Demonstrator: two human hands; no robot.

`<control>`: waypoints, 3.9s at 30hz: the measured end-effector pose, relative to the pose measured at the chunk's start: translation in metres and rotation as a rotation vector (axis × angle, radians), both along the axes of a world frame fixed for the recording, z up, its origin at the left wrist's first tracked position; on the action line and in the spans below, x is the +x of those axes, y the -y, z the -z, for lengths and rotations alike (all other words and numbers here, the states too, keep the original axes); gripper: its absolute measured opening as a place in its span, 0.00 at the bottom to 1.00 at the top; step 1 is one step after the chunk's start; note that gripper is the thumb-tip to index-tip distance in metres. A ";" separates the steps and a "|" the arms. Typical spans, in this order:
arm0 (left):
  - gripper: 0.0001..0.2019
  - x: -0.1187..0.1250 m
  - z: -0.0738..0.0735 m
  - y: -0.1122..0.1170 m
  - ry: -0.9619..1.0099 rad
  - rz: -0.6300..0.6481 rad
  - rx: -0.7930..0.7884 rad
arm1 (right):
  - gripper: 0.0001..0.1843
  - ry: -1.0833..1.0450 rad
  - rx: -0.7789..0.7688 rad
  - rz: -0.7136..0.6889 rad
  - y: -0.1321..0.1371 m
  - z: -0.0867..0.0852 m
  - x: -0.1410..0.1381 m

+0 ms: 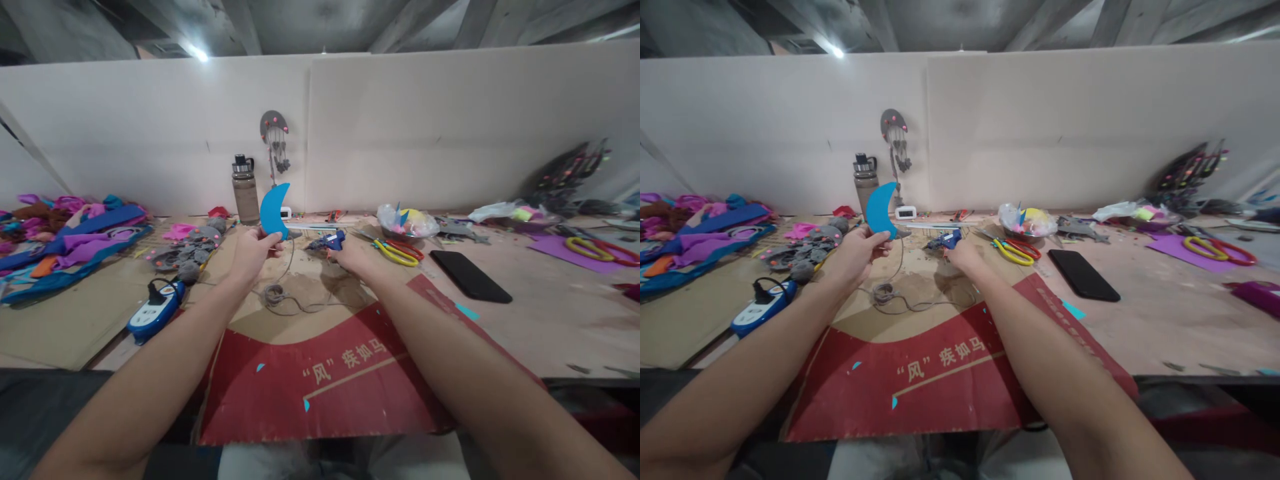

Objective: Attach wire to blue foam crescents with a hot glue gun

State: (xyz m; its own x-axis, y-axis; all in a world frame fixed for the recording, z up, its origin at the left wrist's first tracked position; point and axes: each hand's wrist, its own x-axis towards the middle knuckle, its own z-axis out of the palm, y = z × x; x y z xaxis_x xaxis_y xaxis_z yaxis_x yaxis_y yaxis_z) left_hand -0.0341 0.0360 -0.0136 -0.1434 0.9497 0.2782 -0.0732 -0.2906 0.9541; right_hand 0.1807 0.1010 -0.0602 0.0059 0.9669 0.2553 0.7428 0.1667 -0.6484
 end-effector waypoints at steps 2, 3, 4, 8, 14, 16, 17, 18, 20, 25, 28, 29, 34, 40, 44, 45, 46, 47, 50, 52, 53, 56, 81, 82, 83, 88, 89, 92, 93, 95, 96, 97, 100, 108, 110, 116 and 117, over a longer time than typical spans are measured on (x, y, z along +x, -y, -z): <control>0.11 0.002 0.000 0.001 -0.020 0.001 0.023 | 0.11 0.039 0.028 0.126 0.005 -0.007 0.000; 0.11 0.003 -0.001 0.002 -0.029 -0.004 0.034 | 0.13 0.029 0.094 0.197 0.010 -0.012 -0.001; 0.11 0.004 -0.001 0.003 -0.036 -0.011 0.042 | 0.14 -0.008 0.182 0.220 0.015 -0.017 -0.004; 0.11 0.010 -0.002 0.006 -0.049 -0.020 0.051 | 0.14 -0.565 0.082 -0.236 0.043 -0.029 -0.028; 0.10 0.011 0.000 0.005 -0.080 -0.042 0.069 | 0.17 -0.930 -0.406 -0.567 0.066 -0.029 -0.053; 0.10 0.010 -0.002 0.007 -0.152 -0.072 0.066 | 0.09 -0.801 -0.387 -0.498 0.067 -0.031 -0.049; 0.10 0.010 -0.003 0.008 -0.200 -0.090 0.063 | 0.07 -0.697 -0.308 -0.456 0.066 -0.034 -0.045; 0.09 0.010 -0.005 0.010 -0.254 -0.108 0.061 | 0.08 -0.584 -0.192 -0.423 0.065 -0.036 -0.042; 0.08 0.012 -0.009 0.015 -0.342 -0.138 0.054 | 0.09 -0.388 0.054 -0.389 0.064 -0.041 -0.036; 0.07 0.015 -0.013 0.020 -0.392 -0.038 0.015 | 0.06 -0.200 0.387 -0.336 0.062 -0.048 -0.030; 0.07 0.015 -0.009 0.016 -0.329 0.056 -0.008 | 0.06 -0.223 0.428 -0.315 0.060 -0.047 -0.029; 0.07 0.014 -0.007 0.014 -0.313 0.085 -0.014 | 0.06 -0.243 0.427 -0.310 0.059 -0.046 -0.028; 0.09 0.013 0.000 0.006 -0.283 0.232 -0.014 | 0.08 -0.361 0.369 -0.306 0.057 -0.045 -0.025; 0.10 0.011 -0.002 0.008 -0.339 0.287 0.031 | 0.10 -0.520 0.186 -0.316 0.059 -0.048 -0.026; 0.07 0.011 -0.007 0.012 -0.377 0.295 0.076 | 0.12 -0.645 0.003 -0.385 0.060 -0.045 -0.025; 0.06 0.011 -0.008 0.013 -0.381 0.297 0.083 | 0.13 -0.662 -0.044 -0.412 0.060 -0.045 -0.024; 0.05 0.012 -0.009 0.014 -0.386 0.299 0.092 | 0.13 -0.668 -0.079 -0.432 0.061 -0.044 -0.023; 0.05 0.012 -0.010 0.015 -0.391 0.300 0.105 | 0.14 -0.663 -0.100 -0.447 0.061 -0.044 -0.023; 0.03 0.013 -0.013 0.017 -0.406 0.294 0.134 | 0.12 -0.611 -0.119 -0.475 0.065 -0.044 -0.022; 0.01 0.013 -0.014 0.018 -0.410 0.274 0.138 | 0.10 -0.579 -0.139 -0.483 0.067 -0.045 -0.023; 0.01 0.013 -0.014 0.019 -0.414 0.262 0.139 | 0.09 -0.572 -0.158 -0.489 0.068 -0.045 -0.024; 0.01 0.013 -0.012 0.019 -0.413 0.221 0.175 | 0.09 -0.588 -0.172 -0.478 0.069 -0.043 -0.026; 0.05 0.021 -0.009 0.021 0.220 0.523 -0.487 | 0.07 -0.277 0.584 -0.305 0.077 -0.042 -0.025; 0.05 0.022 -0.008 0.020 0.248 0.526 -0.494 | 0.07 -0.284 0.594 -0.300 0.078 -0.042 -0.025; 0.05 0.023 -0.007 0.020 0.268 0.527 -0.485 | 0.08 -0.288 0.602 -0.296 0.078 -0.041 -0.026; 0.07 0.031 -0.004 0.025 0.245 0.468 -0.339 | 0.08 -0.287 0.607 -0.280 0.078 -0.040 -0.027; 0.08 0.033 -0.002 0.025 0.230 0.434 -0.314 | 0.08 -0.287 0.602 -0.282 0.078 -0.039 -0.028; 0.08 0.035 0.002 0.023 0.165 0.345 -0.260 | 0.07 -0.298 0.588 -0.289 0.079 -0.038 -0.029; 0.08 0.035 0.003 0.022 0.122 0.324 -0.245 | 0.07 -0.305 0.589 -0.284 0.079 -0.038 -0.030; 0.08 0.031 0.003 0.017 0.004 0.266 -0.188 | 0.08 -0.317 0.599 -0.258 0.078 -0.038 -0.030; 0.09 0.029 0.002 0.016 -0.054 0.211 -0.130 | 0.08 -0.327 0.603 -0.237 0.077 -0.038 -0.029; 0.10 0.026 -0.001 0.015 -0.103 0.129 -0.044 | 0.08 -0.342 0.601 -0.210 0.075 -0.038 -0.028; 0.14 0.022 -0.010 0.023 -0.173 -0.269 0.345 | 0.09 -0.428 0.563 -0.114 0.068 -0.037 -0.026; 0.11 0.059 0.003 0.052 -0.478 0.224 0.158 | 0.11 -0.650 0.479 0.014 0.056 -0.035 -0.030; 0.12 0.064 0.009 0.045 -0.308 0.279 0.017 | 0.12 -0.678 0.471 0.002 0.060 -0.035 -0.036; 0.11 0.058 0.013 0.025 0.167 0.212 -0.018 | 0.12 -0.695 0.488 -0.109 0.071 -0.032 -0.052; 0.11 0.057 0.013 0.024 0.205 0.197 -0.023 | 0.12 -0.686 0.496 -0.122 0.072 -0.032 -0.054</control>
State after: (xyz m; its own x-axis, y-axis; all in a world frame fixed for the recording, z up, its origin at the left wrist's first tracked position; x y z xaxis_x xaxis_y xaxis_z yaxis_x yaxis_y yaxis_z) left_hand 0.0226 0.0124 -0.0268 -0.0060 0.9705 0.2410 -0.3183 -0.2304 0.9196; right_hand 0.1269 0.0292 -0.0285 0.2167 0.7484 0.6268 0.1708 0.6031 -0.7791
